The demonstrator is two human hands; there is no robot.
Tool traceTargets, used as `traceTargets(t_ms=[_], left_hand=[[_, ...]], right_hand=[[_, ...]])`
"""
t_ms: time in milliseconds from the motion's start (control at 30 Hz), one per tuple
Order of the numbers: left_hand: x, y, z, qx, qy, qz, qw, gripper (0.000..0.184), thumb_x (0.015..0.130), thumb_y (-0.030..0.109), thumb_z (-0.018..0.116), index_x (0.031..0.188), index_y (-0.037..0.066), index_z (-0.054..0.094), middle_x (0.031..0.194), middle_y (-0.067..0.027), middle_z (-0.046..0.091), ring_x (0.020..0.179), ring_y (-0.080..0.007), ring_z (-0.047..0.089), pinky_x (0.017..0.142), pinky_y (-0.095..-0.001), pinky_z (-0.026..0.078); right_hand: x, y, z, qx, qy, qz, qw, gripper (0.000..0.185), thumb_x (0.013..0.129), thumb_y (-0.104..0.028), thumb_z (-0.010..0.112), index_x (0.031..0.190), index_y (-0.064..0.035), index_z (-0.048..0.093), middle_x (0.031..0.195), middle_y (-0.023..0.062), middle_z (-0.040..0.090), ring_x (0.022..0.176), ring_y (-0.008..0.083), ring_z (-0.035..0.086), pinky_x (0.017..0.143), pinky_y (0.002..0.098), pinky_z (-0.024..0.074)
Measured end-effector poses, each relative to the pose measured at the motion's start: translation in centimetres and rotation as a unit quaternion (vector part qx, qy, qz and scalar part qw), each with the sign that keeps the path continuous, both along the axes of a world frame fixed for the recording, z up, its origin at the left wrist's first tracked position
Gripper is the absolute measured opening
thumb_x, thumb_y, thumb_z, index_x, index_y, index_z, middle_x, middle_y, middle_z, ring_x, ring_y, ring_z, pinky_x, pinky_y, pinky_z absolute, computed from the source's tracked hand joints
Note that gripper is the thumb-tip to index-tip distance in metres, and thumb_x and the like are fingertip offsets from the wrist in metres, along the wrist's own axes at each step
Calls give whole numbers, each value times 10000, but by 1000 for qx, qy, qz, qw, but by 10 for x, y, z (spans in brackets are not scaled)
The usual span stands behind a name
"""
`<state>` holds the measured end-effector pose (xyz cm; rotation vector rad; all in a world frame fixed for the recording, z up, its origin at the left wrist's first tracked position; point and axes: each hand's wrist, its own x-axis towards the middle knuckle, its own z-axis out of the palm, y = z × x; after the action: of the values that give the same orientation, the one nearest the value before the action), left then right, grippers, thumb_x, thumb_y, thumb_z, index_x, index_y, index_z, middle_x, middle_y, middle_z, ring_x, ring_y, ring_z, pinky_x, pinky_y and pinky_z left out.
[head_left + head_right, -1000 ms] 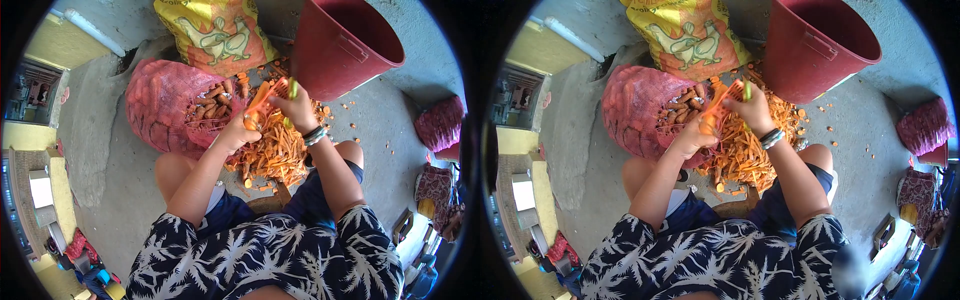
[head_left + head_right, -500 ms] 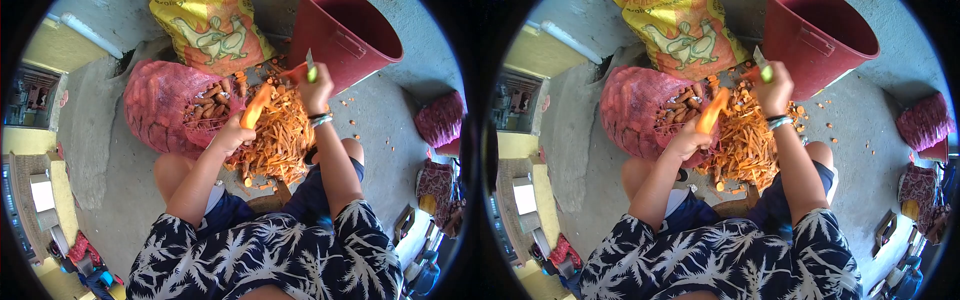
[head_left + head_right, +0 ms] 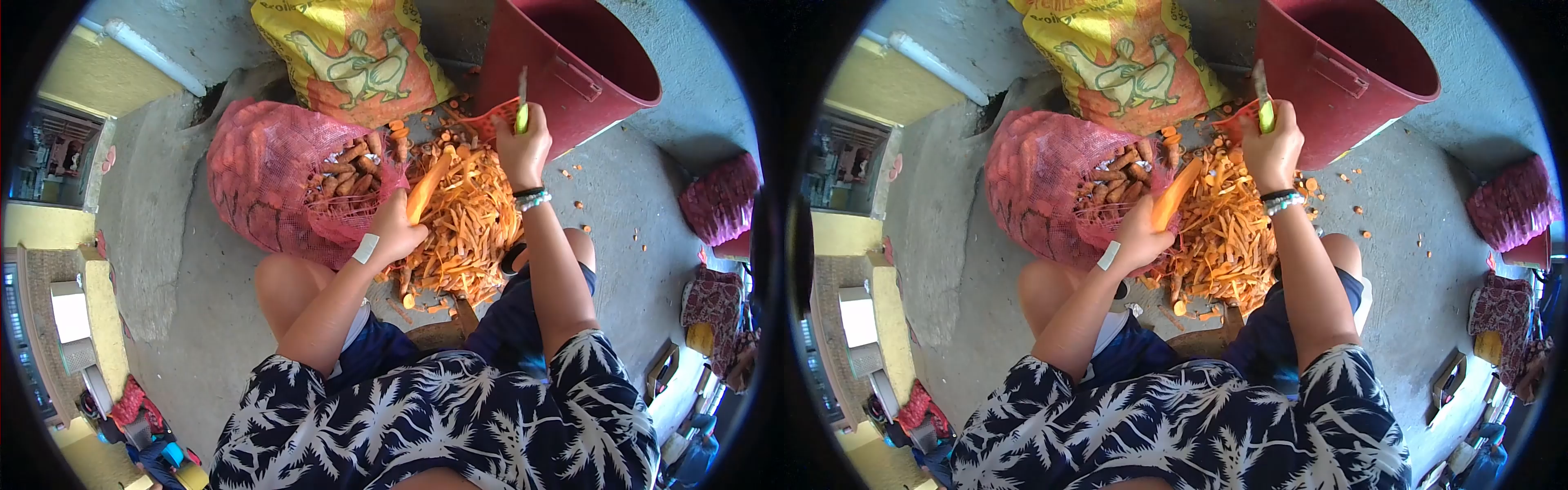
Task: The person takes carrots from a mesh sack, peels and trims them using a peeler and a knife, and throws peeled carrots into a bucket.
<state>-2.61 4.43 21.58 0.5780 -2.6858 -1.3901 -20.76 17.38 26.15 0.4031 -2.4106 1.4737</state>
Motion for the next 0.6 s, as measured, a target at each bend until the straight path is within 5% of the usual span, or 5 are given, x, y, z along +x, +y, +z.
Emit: traceTargets(t_ms=[100, 267, 367, 467, 600], left_hand=[[-5, 2, 6, -3, 5, 8, 1000, 347, 611, 88, 628, 853, -64, 430, 767, -233, 524, 714, -375, 544, 641, -405, 424], [1, -4, -1, -29, -17, -15, 999, 399, 632, 98, 637, 929, -58, 422, 825, -260, 544, 784, -397, 558, 673, -425, 438], [1, -13, -14, -56, -126, 23, 990, 469, 653, 142, 655, 1008, -49, 415, 899, -277, 559, 853, -403, 565, 710, -428, 452], [9, -35, -91, -162, -278, -46, 946, 583, 692, 320, 643, 1126, -25, 460, 997, -229, 584, 903, -356, 585, 757, -411, 460], [-10, -35, -73, -227, -476, -301, 795, 448, 725, 356, 607, 1025, 25, 601, 1001, -169, 614, 892, -281, 604, 764, -370, 468]], right_hand=[[17, -6, -27, -28, 29, 164, 986, 293, 678, -138, 733, 870, -16, 548, 753, 137, 619, 706, 229, 613, 604, 327, 471], [-8, 10, -1, 71, 121, -14, 990, 148, 719, -24, 584, 852, -51, 527, 808, 148, 615, 753, 352, 589, 605, 433, 472], [-6, 26, -1, 180, 84, 49, 979, 129, 763, -107, 572, 868, -58, 516, 750, 171, 603, 697, 359, 590, 598, 437, 474], [-10, 40, -10, 294, 10, 87, 952, 131, 786, -173, 535, 838, -58, 503, 726, 192, 600, 702, 372, 593, 612, 456, 471], [-19, 51, 13, 233, 12, 50, 971, 172, 741, -143, 590, 884, -68, 531, 766, 184, 613, 747, 370, 595, 631, 449, 472]])
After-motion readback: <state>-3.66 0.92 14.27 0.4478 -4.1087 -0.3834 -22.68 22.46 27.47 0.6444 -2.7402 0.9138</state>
